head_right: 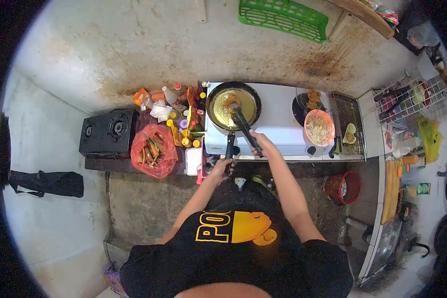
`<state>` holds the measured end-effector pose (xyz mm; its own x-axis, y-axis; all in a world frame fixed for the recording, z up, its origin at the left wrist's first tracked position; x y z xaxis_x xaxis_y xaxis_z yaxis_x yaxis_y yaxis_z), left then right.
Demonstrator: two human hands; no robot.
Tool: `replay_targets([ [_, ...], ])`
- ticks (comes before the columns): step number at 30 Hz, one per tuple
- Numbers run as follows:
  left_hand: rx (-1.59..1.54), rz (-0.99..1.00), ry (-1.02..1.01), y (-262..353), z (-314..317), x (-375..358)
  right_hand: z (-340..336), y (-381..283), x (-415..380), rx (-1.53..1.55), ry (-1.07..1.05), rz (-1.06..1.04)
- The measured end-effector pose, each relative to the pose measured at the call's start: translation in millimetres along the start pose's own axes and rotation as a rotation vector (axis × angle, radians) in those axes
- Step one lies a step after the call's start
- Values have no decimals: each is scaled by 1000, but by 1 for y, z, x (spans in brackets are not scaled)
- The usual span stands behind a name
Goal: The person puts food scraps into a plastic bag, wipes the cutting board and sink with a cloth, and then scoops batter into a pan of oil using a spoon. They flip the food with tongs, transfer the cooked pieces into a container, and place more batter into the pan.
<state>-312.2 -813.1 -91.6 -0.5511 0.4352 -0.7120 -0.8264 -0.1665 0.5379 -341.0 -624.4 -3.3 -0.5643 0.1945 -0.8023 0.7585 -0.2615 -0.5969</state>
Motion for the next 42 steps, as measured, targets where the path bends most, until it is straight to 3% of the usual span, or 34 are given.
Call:
replay_targets([
  [6, 84, 26, 20, 0, 0, 1, 55, -4, 29, 239, 17, -63],
  [9, 50, 17, 3, 2, 2, -3, 66, -10, 43, 363, 63, 16],
  [18, 62, 1, 35, 4, 2, -6, 68, -25, 56, 417, 81, 41],
  [20, 60, -13, 42, 2, 0, -2, 59, -29, 47, 272, 127, -135],
  [22, 55, -6, 24, 2, 0, -1, 51, -31, 38, 226, 130, -130],
  [24, 50, -1, 6, 1, 0, -1, 38, -33, 33, 84, 162, -104],
  [32, 25, -23, 22, 3, 1, -4, -18, -60, -8, -167, -131, 81],
  [34, 19, -20, 19, 2, 1, -4, -32, -69, -22, -249, -123, 80],
  [36, 18, -24, 17, -1, -1, 0, -51, -80, -27, -488, 14, 4],
  [42, 27, 10, 11, 0, 1, -1, -67, -84, 8, -527, 58, -33],
])
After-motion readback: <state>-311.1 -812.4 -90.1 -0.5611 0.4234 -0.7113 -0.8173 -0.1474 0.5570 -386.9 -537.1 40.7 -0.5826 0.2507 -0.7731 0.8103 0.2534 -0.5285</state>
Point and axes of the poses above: each hand's wrist, its own x-axis towards the middle knuckle, its own z-axis out of the palm, y = z × x, the point moved 5 cm from there along x, towards the middle knuckle, and after that the axes turned 8 degrees about y, right-handed, at the moved point
